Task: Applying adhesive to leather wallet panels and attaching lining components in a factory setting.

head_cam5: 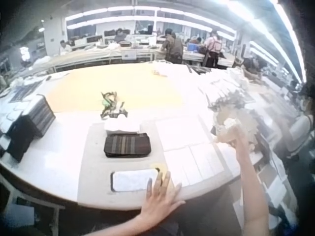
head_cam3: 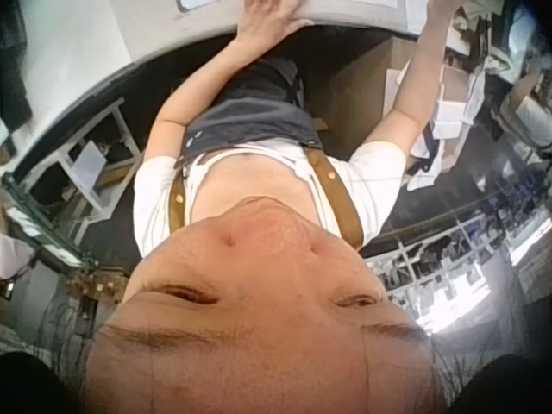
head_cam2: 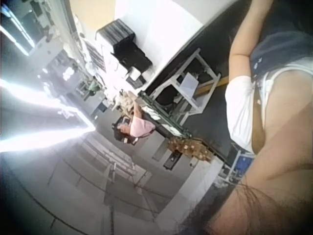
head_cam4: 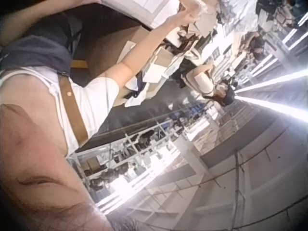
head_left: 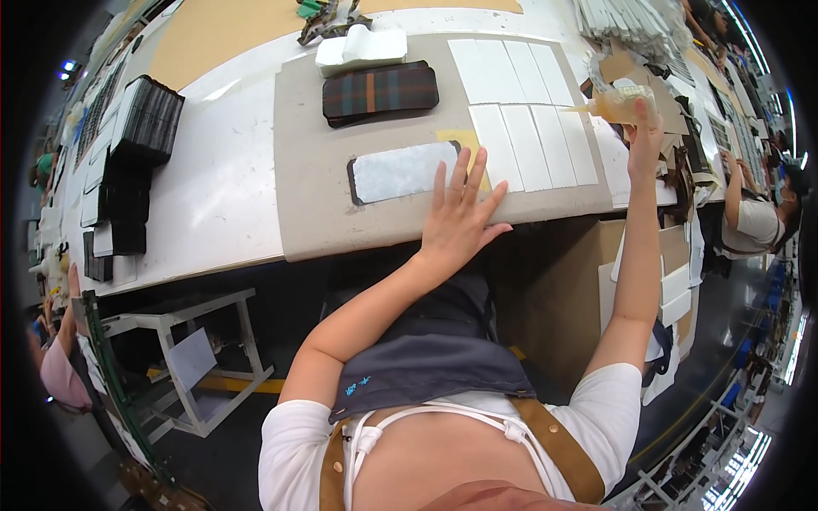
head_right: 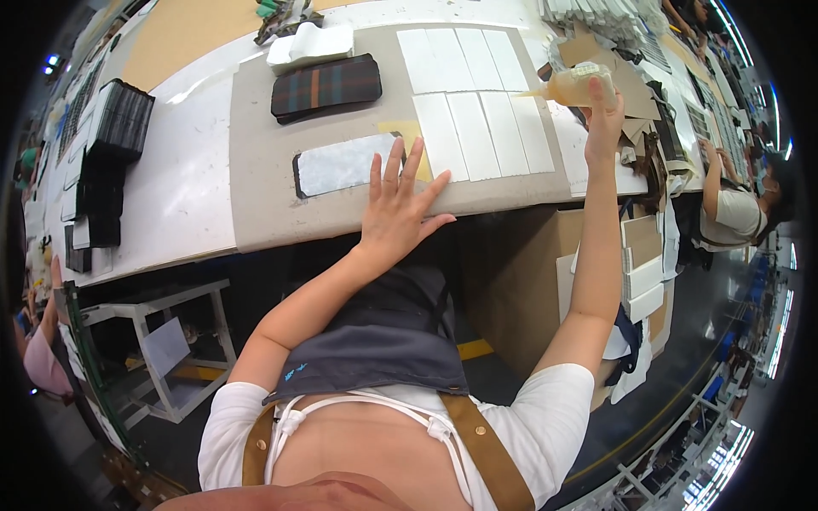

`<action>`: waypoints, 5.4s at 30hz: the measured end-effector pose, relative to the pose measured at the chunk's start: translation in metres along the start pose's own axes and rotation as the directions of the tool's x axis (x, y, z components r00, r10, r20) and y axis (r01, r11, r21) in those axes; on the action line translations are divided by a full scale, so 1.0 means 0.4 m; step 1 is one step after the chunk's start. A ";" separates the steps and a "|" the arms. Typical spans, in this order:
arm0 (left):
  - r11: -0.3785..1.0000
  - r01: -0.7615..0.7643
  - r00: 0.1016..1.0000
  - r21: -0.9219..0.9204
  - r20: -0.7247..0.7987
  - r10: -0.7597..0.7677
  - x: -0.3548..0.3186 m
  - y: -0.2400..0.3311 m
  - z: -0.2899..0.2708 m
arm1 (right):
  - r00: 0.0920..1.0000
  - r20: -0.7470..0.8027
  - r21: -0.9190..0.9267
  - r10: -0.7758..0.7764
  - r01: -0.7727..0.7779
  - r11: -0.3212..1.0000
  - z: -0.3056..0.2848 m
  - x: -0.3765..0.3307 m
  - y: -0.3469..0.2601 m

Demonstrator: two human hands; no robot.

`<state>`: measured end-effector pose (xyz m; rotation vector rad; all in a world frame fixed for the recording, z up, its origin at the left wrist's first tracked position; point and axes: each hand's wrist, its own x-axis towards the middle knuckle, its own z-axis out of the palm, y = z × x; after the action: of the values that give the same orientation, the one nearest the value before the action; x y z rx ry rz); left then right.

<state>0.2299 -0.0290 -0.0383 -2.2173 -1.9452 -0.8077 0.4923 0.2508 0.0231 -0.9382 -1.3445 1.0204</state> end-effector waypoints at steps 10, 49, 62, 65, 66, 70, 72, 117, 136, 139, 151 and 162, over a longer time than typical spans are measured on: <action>1.000 -0.003 1.000 0.006 -0.006 0.004 -0.003 -0.003 0.005 | 1.000 0.019 -0.108 0.023 -0.021 0.994 0.002 0.048 0.045; 1.000 0.005 1.000 0.023 -0.005 -0.005 0.001 0.002 0.003 | 0.999 0.034 -0.040 0.018 -0.016 0.999 -0.007 0.059 0.045; 0.999 -0.003 1.000 0.037 -0.002 0.003 -0.001 0.000 0.002 | 0.997 0.058 -0.239 0.050 -0.035 0.970 -0.041 0.013 -0.005; 0.999 -0.002 1.000 0.038 0.002 0.002 -0.004 0.000 0.002 | 0.997 0.048 -0.277 0.052 -0.037 0.960 -0.050 -0.023 -0.029; 0.999 -0.002 1.000 0.041 0.003 0.002 -0.003 0.001 0.003 | 0.998 0.048 -0.274 0.042 -0.027 0.961 -0.057 -0.033 -0.034; 0.999 -0.004 1.000 0.044 -0.005 0.004 -0.001 0.004 0.006 | 0.995 0.049 -0.316 0.088 -0.068 0.946 -0.107 -0.065 -0.055; 0.999 -0.002 1.000 0.042 -0.014 0.003 0.000 0.003 0.007 | 0.993 0.108 -0.327 0.051 -0.013 0.945 -0.126 -0.075 -0.059; 1.000 0.002 1.000 0.014 0.003 -0.002 0.002 0.003 0.002 | 0.998 -0.021 -0.330 0.053 -0.057 0.942 -0.197 -0.029 -0.033; 0.999 0.005 1.000 0.052 0.005 -0.005 0.002 0.008 0.003 | 0.909 -0.282 0.448 0.307 -0.158 0.880 -0.238 -0.356 -0.126; 0.999 0.005 1.000 0.051 -0.002 -0.005 0.003 0.008 0.002 | 0.909 -0.392 0.267 0.139 -0.031 0.963 -0.196 -0.420 -0.103; 0.999 0.001 1.000 0.045 0.005 -0.002 0.004 0.011 -0.003 | 0.797 -0.599 -0.049 -0.083 0.066 0.997 -0.142 -0.477 -0.025; 0.999 0.001 1.000 0.045 -0.001 -0.001 0.004 0.011 0.000 | 0.835 -0.541 -0.131 -0.096 0.029 0.991 -0.088 -0.510 -0.032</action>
<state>0.2340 -0.0283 -0.0364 -2.1905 -1.9450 -0.7568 0.5347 0.0541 -0.0277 -1.1606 -0.9450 0.5560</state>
